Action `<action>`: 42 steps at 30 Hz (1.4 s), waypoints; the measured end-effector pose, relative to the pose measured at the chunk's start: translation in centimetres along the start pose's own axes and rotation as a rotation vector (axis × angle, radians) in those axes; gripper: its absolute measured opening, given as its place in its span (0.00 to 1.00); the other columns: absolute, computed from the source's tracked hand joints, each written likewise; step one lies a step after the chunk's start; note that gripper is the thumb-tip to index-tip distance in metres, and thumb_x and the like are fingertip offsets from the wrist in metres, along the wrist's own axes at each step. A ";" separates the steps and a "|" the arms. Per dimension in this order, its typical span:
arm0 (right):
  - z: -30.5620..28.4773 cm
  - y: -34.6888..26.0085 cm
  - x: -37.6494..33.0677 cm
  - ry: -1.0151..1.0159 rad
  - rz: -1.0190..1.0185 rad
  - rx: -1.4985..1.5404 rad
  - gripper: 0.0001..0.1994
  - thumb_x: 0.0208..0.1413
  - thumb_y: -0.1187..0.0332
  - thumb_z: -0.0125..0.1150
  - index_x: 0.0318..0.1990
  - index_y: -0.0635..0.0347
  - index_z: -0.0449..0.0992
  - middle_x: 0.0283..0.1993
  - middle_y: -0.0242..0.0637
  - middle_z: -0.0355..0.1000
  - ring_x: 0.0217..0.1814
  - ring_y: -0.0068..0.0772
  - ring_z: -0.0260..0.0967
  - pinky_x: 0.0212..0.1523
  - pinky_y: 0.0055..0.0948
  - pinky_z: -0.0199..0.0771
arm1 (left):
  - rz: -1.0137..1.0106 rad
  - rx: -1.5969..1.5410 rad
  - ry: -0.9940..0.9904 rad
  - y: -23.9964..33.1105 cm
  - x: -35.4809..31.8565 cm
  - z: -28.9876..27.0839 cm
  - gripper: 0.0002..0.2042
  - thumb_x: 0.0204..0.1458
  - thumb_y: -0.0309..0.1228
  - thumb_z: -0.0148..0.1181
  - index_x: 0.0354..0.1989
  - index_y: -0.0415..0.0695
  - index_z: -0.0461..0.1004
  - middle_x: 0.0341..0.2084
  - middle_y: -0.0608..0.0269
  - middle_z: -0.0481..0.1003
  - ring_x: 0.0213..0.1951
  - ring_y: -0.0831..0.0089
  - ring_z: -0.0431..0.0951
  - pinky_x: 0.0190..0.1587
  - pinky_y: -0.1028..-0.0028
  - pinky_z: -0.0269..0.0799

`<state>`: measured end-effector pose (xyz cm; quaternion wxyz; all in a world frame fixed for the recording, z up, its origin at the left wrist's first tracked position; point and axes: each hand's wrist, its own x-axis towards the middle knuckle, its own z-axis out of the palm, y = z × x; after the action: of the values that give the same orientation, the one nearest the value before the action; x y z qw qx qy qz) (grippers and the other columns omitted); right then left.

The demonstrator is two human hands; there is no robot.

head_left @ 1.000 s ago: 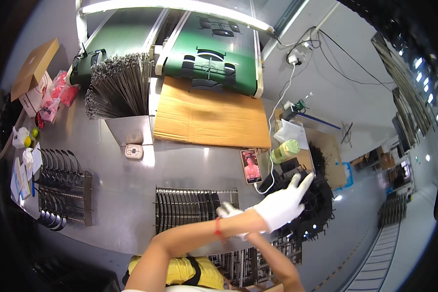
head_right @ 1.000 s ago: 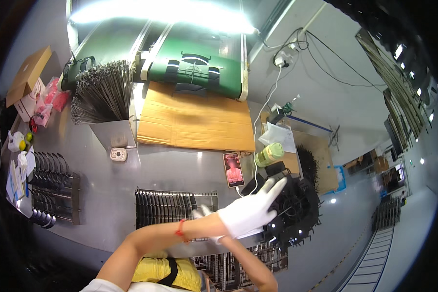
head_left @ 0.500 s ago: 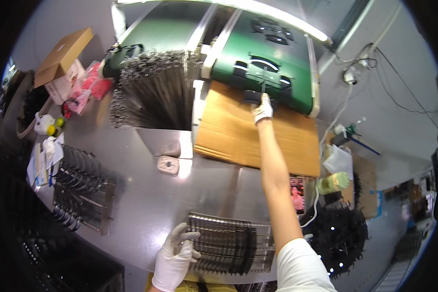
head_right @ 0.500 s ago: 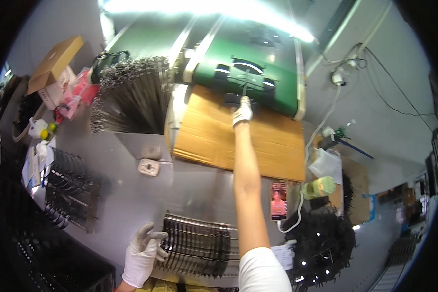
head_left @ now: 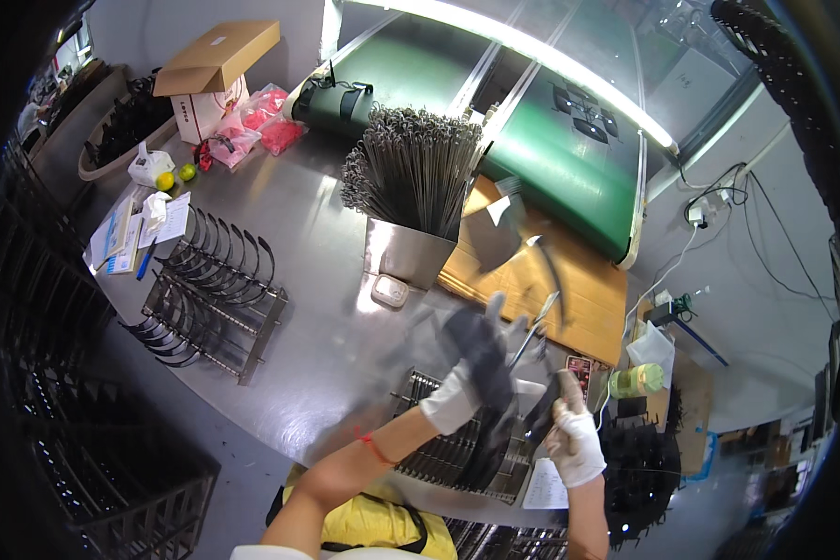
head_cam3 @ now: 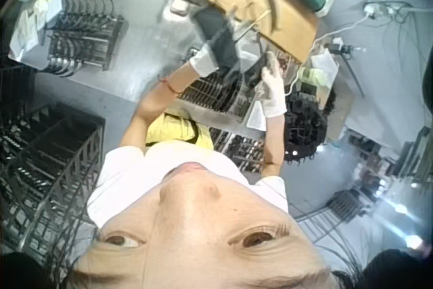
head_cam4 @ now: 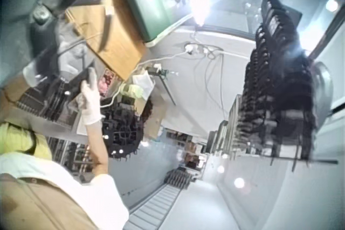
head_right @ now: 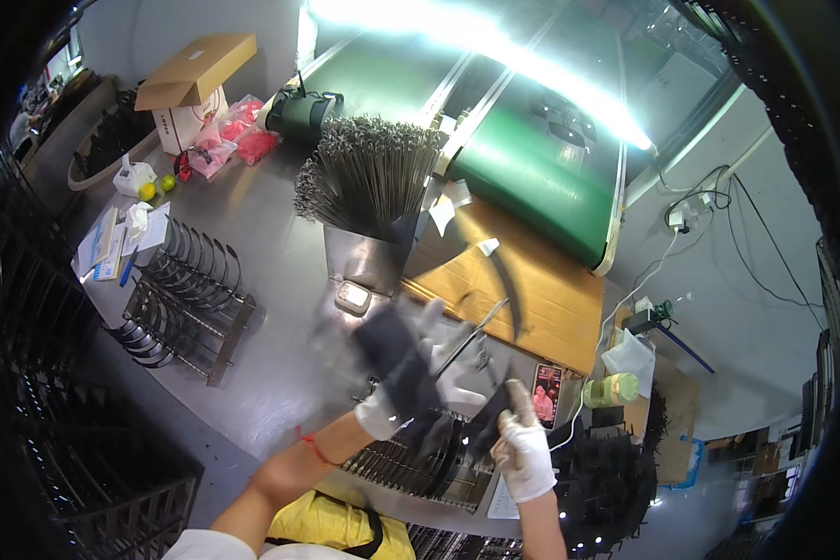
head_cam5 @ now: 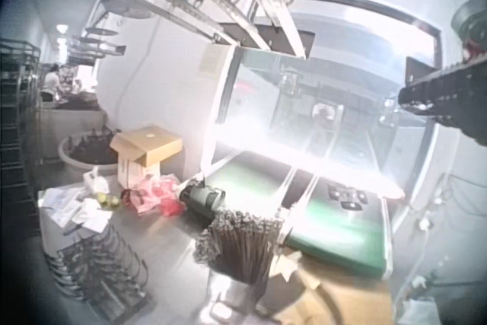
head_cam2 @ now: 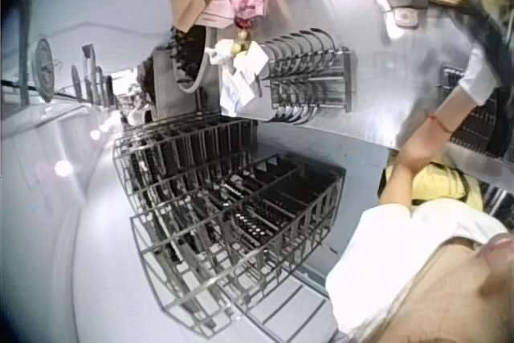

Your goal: The person assembles sunglasses by inserting black plastic frames into a metal rack, then attaching arms and nose pads. They repeatedly pick up frames, align them in the rack, and secure components by hand.

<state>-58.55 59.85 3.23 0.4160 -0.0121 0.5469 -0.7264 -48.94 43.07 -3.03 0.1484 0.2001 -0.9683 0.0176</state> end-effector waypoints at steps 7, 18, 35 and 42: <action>-5.2 4.4 0.3 -0.146 -0.446 -1.006 0.20 0.58 0.72 0.56 0.58 0.64 0.65 0.44 0.30 0.67 0.45 0.25 0.65 0.48 0.29 0.68 | -0.069 -1.340 0.336 9.3 -2.4 -2.7 0.46 0.42 0.28 0.68 0.70 0.48 0.46 0.55 0.36 0.58 0.57 0.46 0.64 0.60 0.56 0.64; -14.4 7.7 -4.0 0.033 0.033 -0.735 0.32 0.66 0.60 0.47 0.74 0.51 0.45 0.39 0.51 0.76 0.42 0.48 0.76 0.42 0.39 0.75 | -0.099 -2.478 0.117 0.2 -4.1 -5.8 0.30 0.54 0.34 0.53 0.67 0.50 0.58 0.46 0.52 0.72 0.42 0.65 0.74 0.43 0.66 0.74; -10.5 11.4 -2.0 -0.073 0.054 -1.465 0.34 0.68 0.48 0.38 0.70 0.66 0.52 0.39 0.61 0.75 0.36 0.59 0.73 0.39 0.52 0.72 | -0.284 -2.646 -0.209 -3.2 -7.9 -5.3 0.33 0.60 0.47 0.53 0.72 0.60 0.51 0.54 0.36 0.66 0.42 0.45 0.75 0.33 0.66 0.79; -4.1 2.0 -4.1 0.107 -0.718 -1.532 0.37 0.47 0.49 0.69 0.64 0.56 0.67 0.41 0.45 0.73 0.43 0.46 0.74 0.47 0.42 0.75 | -0.379 -2.652 -0.531 2.7 -7.1 -7.4 0.26 0.63 0.49 0.42 0.67 0.52 0.53 0.48 0.32 0.69 0.39 0.46 0.79 0.32 0.62 0.80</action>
<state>-56.63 65.43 1.76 0.0105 -0.4292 0.8699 -0.2426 -41.70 48.94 2.05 0.0387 0.0348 -0.2153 -0.9752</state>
